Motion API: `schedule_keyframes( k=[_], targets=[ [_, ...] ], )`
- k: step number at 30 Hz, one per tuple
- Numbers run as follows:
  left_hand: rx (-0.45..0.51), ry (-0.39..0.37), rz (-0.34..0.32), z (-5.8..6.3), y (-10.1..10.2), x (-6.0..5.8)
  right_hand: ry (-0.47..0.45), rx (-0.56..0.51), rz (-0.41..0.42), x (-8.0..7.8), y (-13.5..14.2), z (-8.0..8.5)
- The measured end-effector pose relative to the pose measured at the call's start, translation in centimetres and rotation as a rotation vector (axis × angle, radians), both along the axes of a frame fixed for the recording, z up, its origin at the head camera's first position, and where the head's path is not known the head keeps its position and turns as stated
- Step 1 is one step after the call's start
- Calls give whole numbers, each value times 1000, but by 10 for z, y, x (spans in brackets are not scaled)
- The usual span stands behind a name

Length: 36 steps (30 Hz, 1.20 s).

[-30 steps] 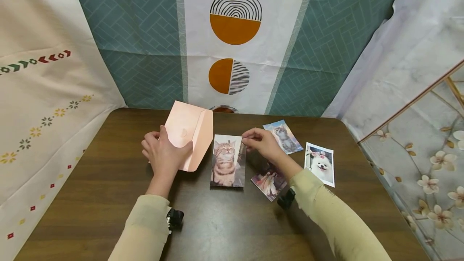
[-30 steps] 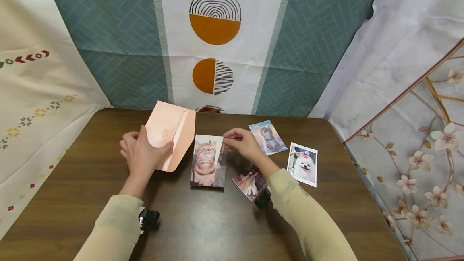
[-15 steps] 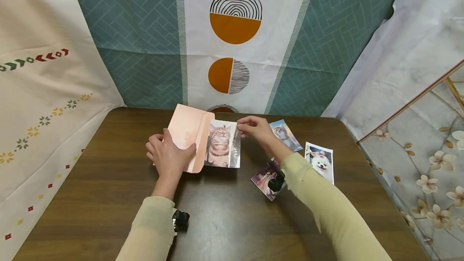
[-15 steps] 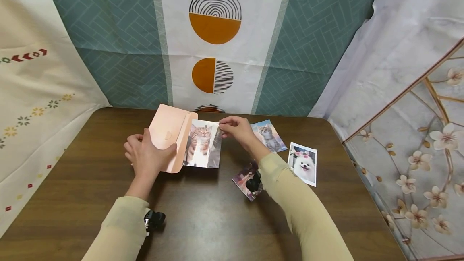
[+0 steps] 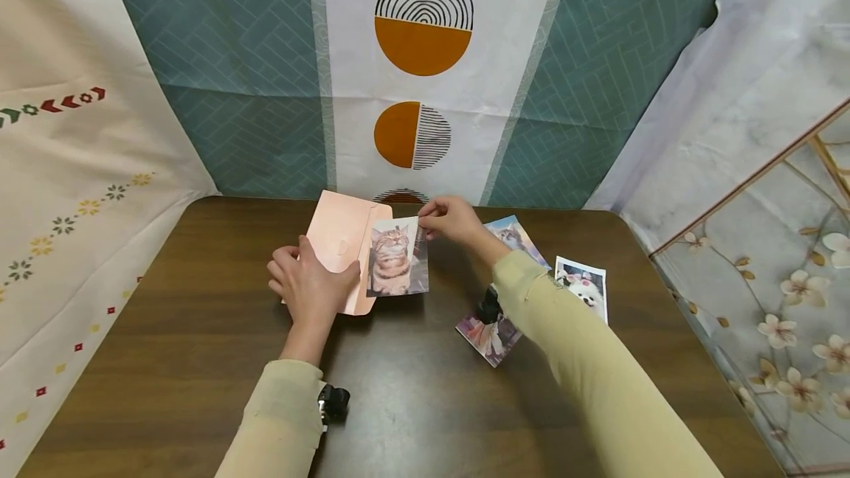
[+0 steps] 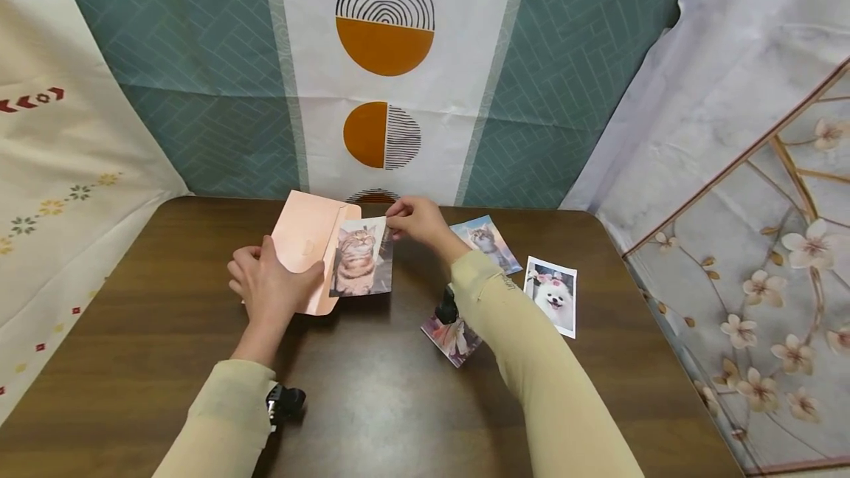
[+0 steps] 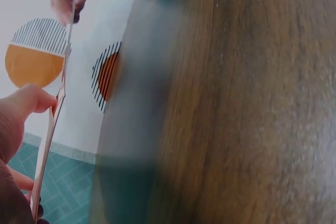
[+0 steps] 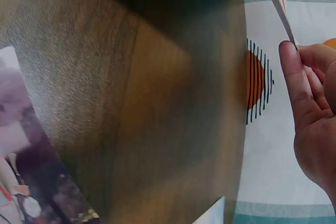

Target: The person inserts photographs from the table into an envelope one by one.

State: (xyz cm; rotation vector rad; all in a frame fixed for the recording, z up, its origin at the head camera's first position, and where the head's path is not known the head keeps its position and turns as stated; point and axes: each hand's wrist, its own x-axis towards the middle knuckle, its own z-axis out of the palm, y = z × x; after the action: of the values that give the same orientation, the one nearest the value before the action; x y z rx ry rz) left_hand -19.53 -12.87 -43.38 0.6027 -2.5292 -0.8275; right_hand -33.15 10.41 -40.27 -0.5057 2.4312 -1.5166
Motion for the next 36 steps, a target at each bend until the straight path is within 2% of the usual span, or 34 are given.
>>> schedule_keyframes(
  k=[6, 11, 17, 23, 36],
  targets=[
    [10, -5, -3, -3, 5, -2, 61, 94, -4, -6, -7, 3],
    [22, -10, 1, -4, 6, -2, 77, 107, -15, -9, -16, 2],
    [25, -11, -3, -2, 9, -4, 41, 36, -76, -8, -21, -4],
    [41, -33, -10, -2, 11, -5, -6, -64, -100, -4, -30, -12],
    [45, -30, -10, 0, 10, -4, 6, -77, -133, -1, -42, -23]
  ],
)
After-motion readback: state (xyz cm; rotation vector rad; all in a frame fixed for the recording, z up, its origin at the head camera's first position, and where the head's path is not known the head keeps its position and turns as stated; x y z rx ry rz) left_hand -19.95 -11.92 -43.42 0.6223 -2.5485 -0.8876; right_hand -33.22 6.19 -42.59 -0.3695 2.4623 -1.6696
